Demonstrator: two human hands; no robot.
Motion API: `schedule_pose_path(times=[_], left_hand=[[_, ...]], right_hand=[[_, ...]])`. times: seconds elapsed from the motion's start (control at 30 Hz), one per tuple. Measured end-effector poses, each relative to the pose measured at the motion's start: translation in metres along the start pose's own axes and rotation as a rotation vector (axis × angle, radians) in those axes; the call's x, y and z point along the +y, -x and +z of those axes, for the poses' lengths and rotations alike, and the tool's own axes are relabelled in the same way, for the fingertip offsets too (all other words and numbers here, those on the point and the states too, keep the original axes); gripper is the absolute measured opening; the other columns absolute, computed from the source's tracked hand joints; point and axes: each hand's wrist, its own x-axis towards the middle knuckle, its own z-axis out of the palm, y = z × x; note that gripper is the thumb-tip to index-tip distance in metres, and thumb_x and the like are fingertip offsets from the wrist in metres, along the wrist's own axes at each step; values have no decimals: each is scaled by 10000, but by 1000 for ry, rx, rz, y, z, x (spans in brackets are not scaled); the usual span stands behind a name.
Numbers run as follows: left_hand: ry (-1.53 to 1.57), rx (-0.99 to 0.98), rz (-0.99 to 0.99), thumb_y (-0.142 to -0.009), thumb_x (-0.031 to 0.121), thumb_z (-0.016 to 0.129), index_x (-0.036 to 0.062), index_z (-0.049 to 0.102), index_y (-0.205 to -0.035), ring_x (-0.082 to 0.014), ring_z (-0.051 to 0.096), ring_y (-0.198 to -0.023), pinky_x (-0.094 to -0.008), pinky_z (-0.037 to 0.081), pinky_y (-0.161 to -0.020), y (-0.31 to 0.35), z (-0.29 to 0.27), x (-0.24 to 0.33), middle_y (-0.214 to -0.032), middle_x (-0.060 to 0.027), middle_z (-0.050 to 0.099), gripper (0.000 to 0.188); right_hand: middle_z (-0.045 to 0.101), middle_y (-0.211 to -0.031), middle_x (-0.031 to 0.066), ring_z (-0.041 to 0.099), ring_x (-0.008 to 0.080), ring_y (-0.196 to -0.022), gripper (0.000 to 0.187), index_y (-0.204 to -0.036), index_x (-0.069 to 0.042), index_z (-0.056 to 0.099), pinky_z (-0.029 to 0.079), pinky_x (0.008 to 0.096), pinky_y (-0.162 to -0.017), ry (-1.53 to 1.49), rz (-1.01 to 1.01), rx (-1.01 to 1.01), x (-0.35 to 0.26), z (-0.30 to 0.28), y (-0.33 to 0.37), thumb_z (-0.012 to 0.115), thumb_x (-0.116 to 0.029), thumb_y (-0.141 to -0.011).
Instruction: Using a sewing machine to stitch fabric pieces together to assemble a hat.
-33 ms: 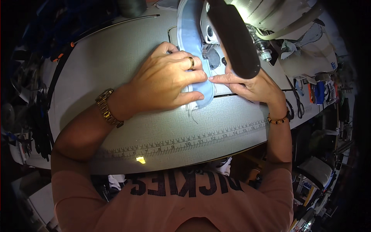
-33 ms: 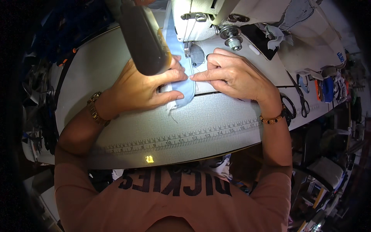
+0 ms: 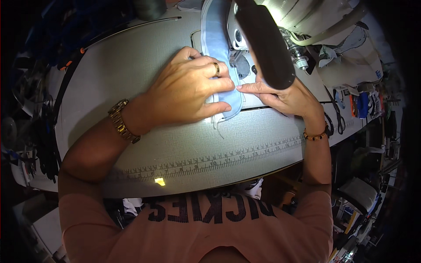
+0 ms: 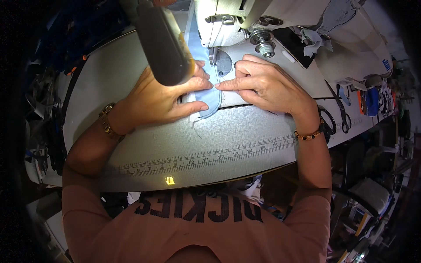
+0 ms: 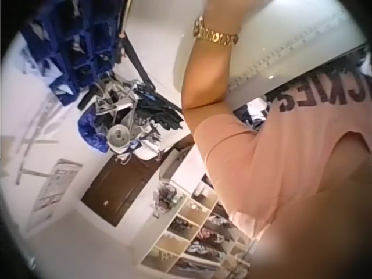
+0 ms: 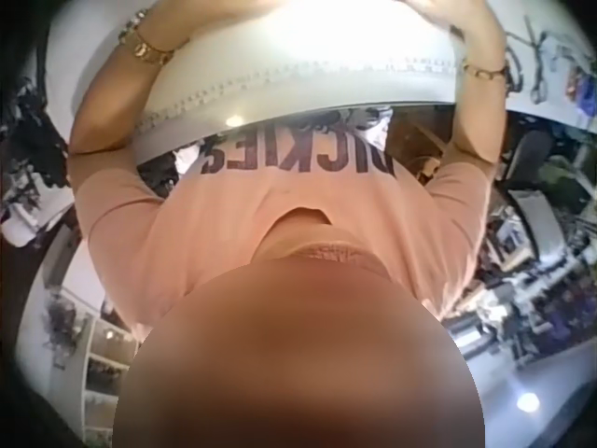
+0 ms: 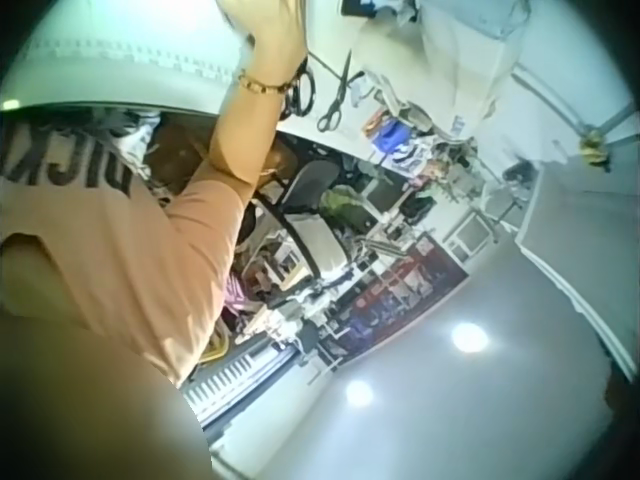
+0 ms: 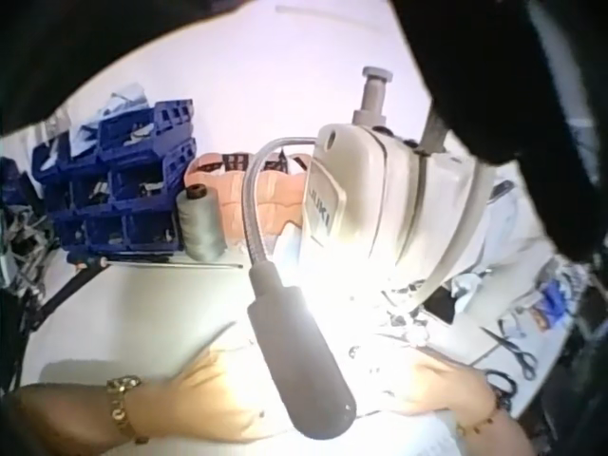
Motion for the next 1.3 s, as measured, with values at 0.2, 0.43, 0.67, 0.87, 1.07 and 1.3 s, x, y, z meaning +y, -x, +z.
schedule_pose_path(times=[0.2,0.43,0.67,0.87,1.07,1.3], left_hand=[[1,24,-6,-793,350,715,147,711,-935,-140,593,-1000,-364,365,-923,0,3,-14,-966,29,643,248],[50,14,136,-831,214,677,154,715,-851,-108,607,-924,-355,379,-914,1,1,-11,-877,49,654,74],[42,39,145,-820,227,685,150,713,-857,-112,609,-906,-343,380,-908,2,2,-18,-876,46,649,90],[45,-2,109,-820,232,687,140,714,-889,-115,602,-934,-346,378,-910,1,-1,-22,-905,57,640,118],[36,-3,52,-823,243,686,140,716,-905,-113,602,-949,-347,379,-922,1,0,-24,-917,60,635,135],[2,42,169,-824,208,695,168,735,-904,-95,610,-978,-346,383,-943,3,4,-25,-943,73,677,97]], right_hand=[[428,-698,16,453,171,-701,429,-1103,-199,732,442,308,-644,71,9,47,3,4,-1,661,23,-742],[426,-691,14,453,170,-696,415,-1108,-202,730,443,308,-637,47,-31,-38,-6,-1,-2,665,-1,-751],[429,-684,4,456,162,-693,411,-1099,-208,734,448,297,-630,87,-34,-5,-6,3,-4,671,-5,-748],[432,-681,6,456,165,-693,406,-1086,-200,739,446,304,-621,105,-31,24,-4,3,-4,668,6,-743],[434,-681,23,455,191,-690,379,-1082,-167,732,441,320,-629,138,-48,60,-2,5,-6,667,8,-752],[460,-693,37,483,195,-697,346,-1067,-128,727,450,325,-636,68,-41,70,-5,2,-5,684,4,-750]])
